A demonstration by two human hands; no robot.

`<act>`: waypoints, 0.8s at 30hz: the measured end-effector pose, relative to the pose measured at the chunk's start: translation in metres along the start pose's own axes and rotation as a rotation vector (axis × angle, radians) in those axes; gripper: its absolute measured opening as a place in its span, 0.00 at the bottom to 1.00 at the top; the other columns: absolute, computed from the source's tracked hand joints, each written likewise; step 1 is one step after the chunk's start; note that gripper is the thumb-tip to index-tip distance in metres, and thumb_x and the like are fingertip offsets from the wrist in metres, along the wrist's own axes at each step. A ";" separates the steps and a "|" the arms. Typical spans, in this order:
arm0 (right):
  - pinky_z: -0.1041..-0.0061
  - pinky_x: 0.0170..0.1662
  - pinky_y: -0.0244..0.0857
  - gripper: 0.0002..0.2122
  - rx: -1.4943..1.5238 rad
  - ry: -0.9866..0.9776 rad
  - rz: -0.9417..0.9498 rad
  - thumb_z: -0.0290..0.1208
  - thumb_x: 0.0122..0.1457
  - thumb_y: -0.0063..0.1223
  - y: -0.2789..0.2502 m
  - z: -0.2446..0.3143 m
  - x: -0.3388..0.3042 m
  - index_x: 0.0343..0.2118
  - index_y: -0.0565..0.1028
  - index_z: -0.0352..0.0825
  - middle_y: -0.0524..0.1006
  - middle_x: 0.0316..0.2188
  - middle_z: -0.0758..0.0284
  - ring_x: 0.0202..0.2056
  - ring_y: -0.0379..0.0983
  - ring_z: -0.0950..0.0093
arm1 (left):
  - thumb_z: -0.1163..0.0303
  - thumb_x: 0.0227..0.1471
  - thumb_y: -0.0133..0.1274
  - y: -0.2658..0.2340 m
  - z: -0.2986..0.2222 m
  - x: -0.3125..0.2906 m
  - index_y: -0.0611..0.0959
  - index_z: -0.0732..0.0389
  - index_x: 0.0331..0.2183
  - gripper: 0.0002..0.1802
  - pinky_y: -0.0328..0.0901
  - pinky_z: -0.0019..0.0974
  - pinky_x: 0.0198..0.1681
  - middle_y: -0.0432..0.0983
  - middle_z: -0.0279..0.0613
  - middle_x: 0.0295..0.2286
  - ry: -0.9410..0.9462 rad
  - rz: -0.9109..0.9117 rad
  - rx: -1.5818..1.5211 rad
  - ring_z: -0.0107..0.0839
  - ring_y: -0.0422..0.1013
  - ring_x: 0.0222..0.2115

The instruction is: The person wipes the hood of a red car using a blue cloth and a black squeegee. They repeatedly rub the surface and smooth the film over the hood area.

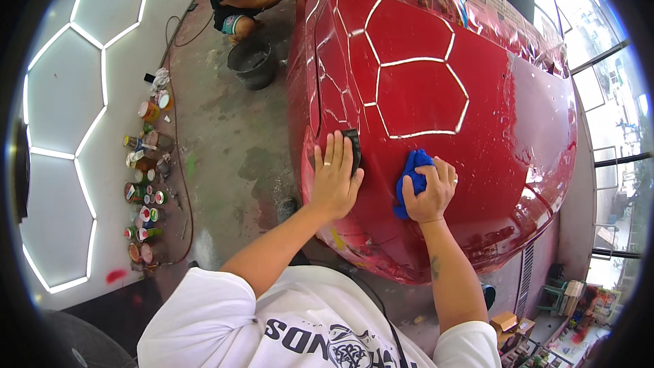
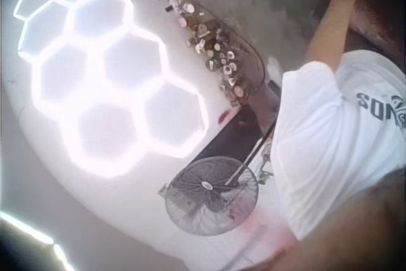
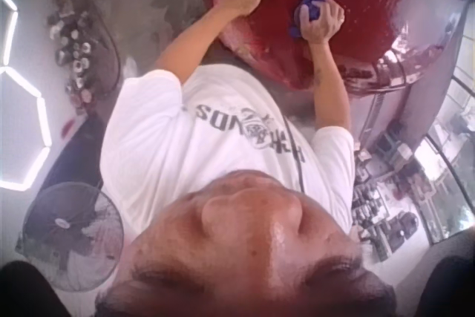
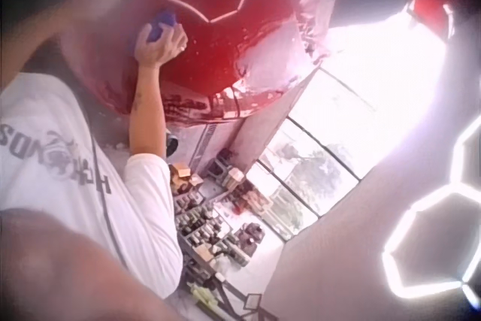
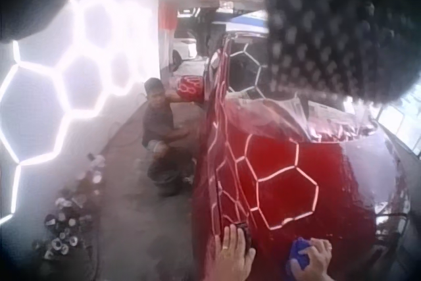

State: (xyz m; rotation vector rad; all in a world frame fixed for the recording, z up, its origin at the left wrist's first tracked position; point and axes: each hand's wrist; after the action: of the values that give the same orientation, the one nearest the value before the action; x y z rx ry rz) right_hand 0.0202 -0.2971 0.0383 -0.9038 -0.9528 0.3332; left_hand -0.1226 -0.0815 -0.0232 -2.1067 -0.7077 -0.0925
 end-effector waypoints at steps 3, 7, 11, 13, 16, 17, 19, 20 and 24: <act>0.46 0.57 0.66 0.16 -0.012 -0.011 0.040 0.43 0.56 0.69 -0.003 0.006 0.006 0.40 0.80 0.38 0.80 0.49 0.53 0.53 0.75 0.47 | 0.51 0.79 0.40 -0.026 0.052 0.117 0.55 0.76 0.76 0.43 0.39 0.68 0.80 0.48 0.77 0.76 -0.002 -0.088 -0.069 0.71 0.44 0.78; 0.44 0.59 0.65 0.17 -0.062 -0.013 0.083 0.45 0.58 0.66 -0.005 0.010 0.010 0.41 0.79 0.37 0.78 0.51 0.49 0.54 0.74 0.45 | 0.52 0.77 0.45 -0.055 0.080 0.196 0.58 0.77 0.75 0.43 0.43 0.70 0.79 0.48 0.77 0.76 -0.049 -0.102 -0.130 0.70 0.46 0.78; 0.43 0.60 0.65 0.18 -0.092 0.033 0.082 0.46 0.58 0.65 -0.005 0.013 0.007 0.41 0.79 0.36 0.78 0.51 0.49 0.55 0.74 0.44 | 0.56 0.77 0.45 -0.031 0.035 0.054 0.54 0.77 0.76 0.43 0.39 0.72 0.80 0.46 0.78 0.76 0.072 0.128 -0.071 0.70 0.43 0.79; 0.43 0.60 0.65 0.18 -0.097 0.051 0.101 0.46 0.58 0.65 -0.007 0.018 0.008 0.42 0.78 0.36 0.78 0.51 0.49 0.55 0.74 0.44 | 0.55 0.75 0.48 -0.029 0.047 0.076 0.55 0.78 0.76 0.45 0.42 0.73 0.79 0.47 0.78 0.76 0.102 0.046 -0.117 0.72 0.44 0.78; 0.43 0.61 0.65 0.19 -0.106 0.039 0.111 0.47 0.58 0.64 -0.003 0.022 0.018 0.42 0.78 0.36 0.78 0.51 0.49 0.56 0.74 0.43 | 0.52 0.78 0.43 -0.042 0.092 0.210 0.54 0.79 0.76 0.44 0.42 0.67 0.80 0.46 0.79 0.76 0.018 -0.160 -0.202 0.70 0.44 0.79; 0.43 0.61 0.65 0.19 -0.107 0.041 0.102 0.47 0.58 0.64 0.003 0.025 0.023 0.42 0.78 0.36 0.78 0.51 0.49 0.56 0.74 0.43 | 0.51 0.79 0.40 -0.059 0.104 0.257 0.54 0.79 0.76 0.44 0.40 0.66 0.81 0.45 0.79 0.76 -0.056 -0.163 -0.252 0.67 0.43 0.79; 0.42 0.61 0.65 0.19 -0.125 0.058 0.119 0.48 0.58 0.64 0.002 0.026 0.023 0.42 0.78 0.36 0.78 0.51 0.50 0.56 0.74 0.43 | 0.54 0.79 0.41 -0.052 0.098 0.259 0.53 0.80 0.76 0.43 0.40 0.67 0.81 0.43 0.79 0.77 -0.056 -0.194 -0.265 0.70 0.41 0.79; 0.42 0.61 0.65 0.19 -0.132 0.059 0.136 0.48 0.58 0.64 -0.002 0.027 0.018 0.42 0.78 0.36 0.77 0.51 0.50 0.56 0.74 0.43 | 0.55 0.78 0.42 -0.037 0.085 0.229 0.54 0.80 0.75 0.43 0.39 0.68 0.81 0.43 0.79 0.77 -0.028 -0.215 -0.265 0.71 0.41 0.79; 0.42 0.62 0.64 0.20 -0.149 0.073 0.130 0.48 0.58 0.64 -0.006 0.022 0.011 0.43 0.77 0.37 0.77 0.52 0.50 0.56 0.74 0.43 | 0.54 0.80 0.42 -0.023 0.030 0.109 0.50 0.79 0.77 0.44 0.36 0.69 0.81 0.41 0.79 0.77 0.084 -0.021 -0.285 0.75 0.39 0.79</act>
State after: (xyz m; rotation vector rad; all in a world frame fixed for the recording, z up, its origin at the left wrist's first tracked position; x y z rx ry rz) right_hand 0.0071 -0.2827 0.0551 -1.1103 -0.8615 0.3404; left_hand -0.0491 0.0016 0.0100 -2.3509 -0.6995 -0.3077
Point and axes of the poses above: each hand's wrist, its own x-axis towards the middle knuckle, its own y-axis out of the palm, z = x × y
